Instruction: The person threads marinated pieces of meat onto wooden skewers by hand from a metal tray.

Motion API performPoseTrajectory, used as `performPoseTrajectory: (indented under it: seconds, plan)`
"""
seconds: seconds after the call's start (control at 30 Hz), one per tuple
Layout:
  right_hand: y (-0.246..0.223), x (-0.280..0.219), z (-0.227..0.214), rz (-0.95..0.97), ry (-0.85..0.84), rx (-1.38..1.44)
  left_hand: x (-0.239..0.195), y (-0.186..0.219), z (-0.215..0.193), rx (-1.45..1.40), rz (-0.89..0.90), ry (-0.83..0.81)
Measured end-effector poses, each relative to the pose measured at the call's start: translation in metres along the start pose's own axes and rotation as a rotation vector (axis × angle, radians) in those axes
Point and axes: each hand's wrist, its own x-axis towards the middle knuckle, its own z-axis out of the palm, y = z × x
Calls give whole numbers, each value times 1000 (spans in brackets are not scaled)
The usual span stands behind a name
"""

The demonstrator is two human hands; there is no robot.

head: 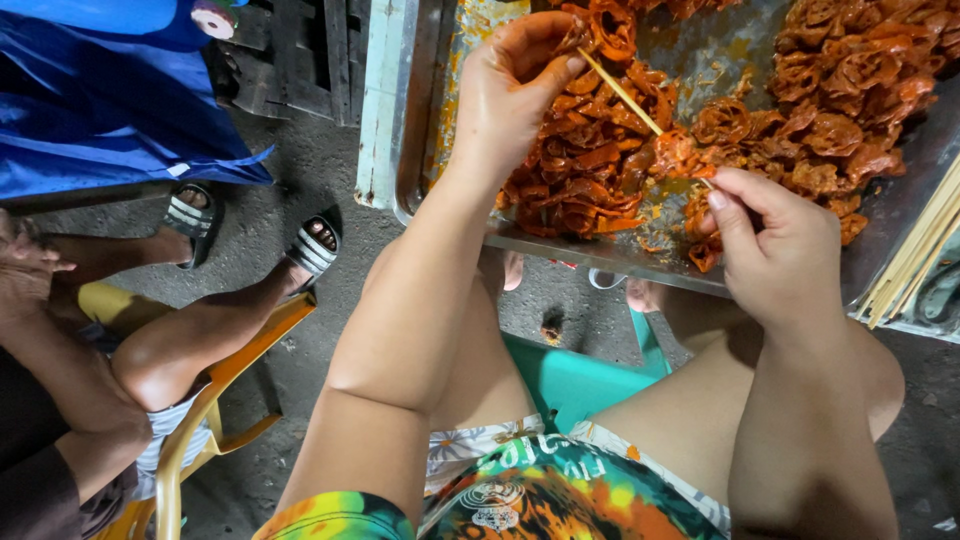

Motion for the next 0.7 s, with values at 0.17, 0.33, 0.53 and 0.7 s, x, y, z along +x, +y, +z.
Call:
performPoseTrajectory:
  seconds: [0.17, 0.33, 0.53, 0.7]
  plan:
    - [-8, 1, 1, -35, 21, -84, -1, 1, 3, 21, 28, -8]
    - [-10, 2, 0, -31, 20, -99, -2, 1, 4, 80, 12, 25]
    - [-10, 1, 0, -24, 22, -85, -4, 4, 9, 98, 43, 56]
    - [-11, 1, 0, -60, 34, -81, -6, 11, 14, 68, 20, 49]
